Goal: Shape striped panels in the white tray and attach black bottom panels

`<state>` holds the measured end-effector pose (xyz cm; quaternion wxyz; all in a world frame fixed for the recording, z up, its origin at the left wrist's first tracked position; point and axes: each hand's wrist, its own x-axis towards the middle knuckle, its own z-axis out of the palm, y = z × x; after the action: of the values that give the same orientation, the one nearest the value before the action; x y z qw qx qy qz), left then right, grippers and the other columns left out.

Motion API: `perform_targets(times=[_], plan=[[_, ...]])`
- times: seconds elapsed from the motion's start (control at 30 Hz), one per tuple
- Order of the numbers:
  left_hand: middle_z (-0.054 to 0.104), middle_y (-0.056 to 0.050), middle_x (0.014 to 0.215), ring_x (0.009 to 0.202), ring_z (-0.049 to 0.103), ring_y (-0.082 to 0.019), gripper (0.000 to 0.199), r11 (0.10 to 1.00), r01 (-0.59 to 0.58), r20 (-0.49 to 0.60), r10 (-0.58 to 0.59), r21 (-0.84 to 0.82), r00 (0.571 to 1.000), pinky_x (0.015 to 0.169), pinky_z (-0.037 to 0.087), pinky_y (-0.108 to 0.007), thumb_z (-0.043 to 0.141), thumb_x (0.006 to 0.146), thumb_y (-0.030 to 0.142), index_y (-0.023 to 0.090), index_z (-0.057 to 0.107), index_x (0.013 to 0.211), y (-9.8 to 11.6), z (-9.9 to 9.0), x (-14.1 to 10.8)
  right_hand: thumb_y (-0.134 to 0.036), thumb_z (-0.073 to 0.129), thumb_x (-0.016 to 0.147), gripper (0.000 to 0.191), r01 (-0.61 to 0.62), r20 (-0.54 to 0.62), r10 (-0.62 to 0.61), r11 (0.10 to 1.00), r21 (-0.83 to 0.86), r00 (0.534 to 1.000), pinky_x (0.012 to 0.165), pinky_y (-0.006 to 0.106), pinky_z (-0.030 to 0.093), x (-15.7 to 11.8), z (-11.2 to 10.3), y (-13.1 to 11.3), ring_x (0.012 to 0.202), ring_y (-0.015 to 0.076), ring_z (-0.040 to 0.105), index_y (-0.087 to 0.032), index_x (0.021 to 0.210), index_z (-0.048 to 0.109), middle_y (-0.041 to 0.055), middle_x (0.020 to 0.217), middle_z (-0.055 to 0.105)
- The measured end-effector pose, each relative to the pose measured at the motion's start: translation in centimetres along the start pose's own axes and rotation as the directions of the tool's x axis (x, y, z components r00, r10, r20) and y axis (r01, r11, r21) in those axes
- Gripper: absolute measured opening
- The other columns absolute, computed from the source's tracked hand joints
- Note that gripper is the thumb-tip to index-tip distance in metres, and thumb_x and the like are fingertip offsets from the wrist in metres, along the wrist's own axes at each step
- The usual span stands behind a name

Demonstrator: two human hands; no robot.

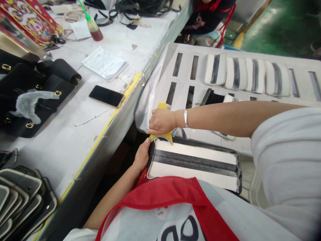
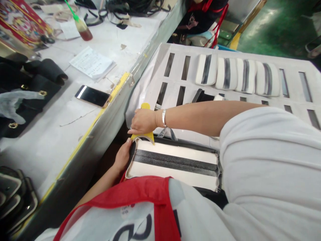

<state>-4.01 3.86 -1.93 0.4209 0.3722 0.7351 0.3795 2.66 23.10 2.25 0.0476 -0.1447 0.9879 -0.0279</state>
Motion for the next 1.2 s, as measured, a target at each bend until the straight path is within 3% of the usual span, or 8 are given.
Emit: perform_targets(times=[0.13,0.37,0.57,0.67,0.77,0.9,1.1,1.2], plan=[[0.069,-0.008,0.087,0.098,0.061,-0.024,0.055,1.000,0.007,0.001,-0.007,-0.006,1.000,0.090,0.048,-0.034,0.024,0.093,0.049,0.015,0.067,0.085,0.3,-0.1,0.2,-0.046,0.020,0.099,0.063,-0.063,0.027,0.061,0.996,0.061,0.998,0.067,0.033,0.027,-0.3,0.6,-0.2,0.067,0.0173,0.057,-0.014,0.076,0.070,0.0102,0.077,0.070],[0.057,-0.008,0.129,0.127,0.044,-0.022,0.051,0.989,-0.138,0.044,0.140,-0.056,0.989,0.111,0.028,-0.034,0.027,0.094,0.040,0.011,0.058,0.122,0.8,-0.1,0.8,-0.046,0.016,0.099,0.068,-0.261,0.029,0.259,0.957,0.125,0.965,0.065,0.033,0.030,-2.0,1.6,-1.5,0.067,0.0186,0.059,-0.013,0.078,0.071,0.0118,0.080,0.070],[0.049,-0.008,0.139,0.132,0.039,-0.022,0.054,0.990,-0.126,0.086,0.131,-0.055,0.988,0.112,0.026,-0.033,0.029,0.094,0.044,0.013,0.048,0.133,0.8,-0.5,0.3,-0.048,0.020,0.098,0.064,-0.084,0.117,0.076,0.994,0.064,0.990,0.068,0.033,0.033,-0.2,0.8,-0.2,0.070,0.0194,0.061,-0.015,0.079,0.072,0.0106,0.079,0.070],[0.046,-0.008,0.141,0.133,0.037,-0.022,0.054,0.993,-0.109,0.117,0.114,-0.047,0.987,0.112,0.026,-0.033,0.031,0.093,0.045,0.014,0.046,0.135,0.8,-0.7,0.3,-0.048,0.021,0.098,0.064,-0.099,0.141,0.089,0.993,0.066,0.986,0.069,0.033,0.034,-0.3,0.4,-0.4,0.073,0.0201,0.062,-0.015,0.080,0.072,0.0109,0.079,0.070],[0.047,-0.008,0.140,0.131,0.040,-0.022,0.051,0.995,-0.096,0.148,0.100,-0.031,0.984,0.111,0.028,-0.033,0.034,0.092,0.044,0.016,0.046,0.134,0.9,-0.8,0.8,-0.050,0.019,0.097,0.066,-0.264,0.172,0.247,0.961,0.085,0.954,0.065,0.033,0.036,-1.8,0.3,-1.5,0.073,0.0227,0.064,-0.014,0.081,0.072,0.0124,0.079,0.070],[0.050,-0.008,0.136,0.124,0.046,-0.020,0.048,0.988,-0.153,0.222,0.154,-0.024,0.963,0.109,0.031,-0.032,0.037,0.091,0.040,0.015,0.045,0.132,1.4,-0.9,1.5,-0.053,0.021,0.096,0.067,-0.462,0.233,0.432,0.883,0.088,0.871,0.061,0.032,0.037,-3.3,0.3,-2.7,0.075,0.0258,0.065,-0.013,0.083,0.073,0.0150,0.078,0.069],[0.053,-0.008,0.132,0.121,0.047,-0.020,0.044,0.989,-0.145,0.229,0.149,-0.033,0.962,0.106,0.033,-0.031,0.038,0.091,0.037,0.014,0.046,0.128,1.9,-1.1,1.3,-0.055,0.021,0.095,0.069,-0.475,0.262,0.433,0.872,0.120,0.862,0.061,0.033,0.040,-3.2,0.2,-3.2,0.075,0.0288,0.065,-0.011,0.081,0.073,0.0172,0.073,0.068],[0.055,-0.009,0.128,0.120,0.048,-0.020,0.042,0.986,-0.168,0.241,0.167,-0.016,0.956,0.105,0.034,-0.031,0.040,0.090,0.036,0.014,0.047,0.125,1.9,-1.1,1.2,-0.054,0.018,0.096,0.070,-0.569,0.257,0.529,0.813,0.120,0.809,0.063,0.033,0.041,-3.7,0.1,-4.1,0.077,0.0284,0.066,-0.012,0.081,0.073,0.0173,0.074,0.069]])
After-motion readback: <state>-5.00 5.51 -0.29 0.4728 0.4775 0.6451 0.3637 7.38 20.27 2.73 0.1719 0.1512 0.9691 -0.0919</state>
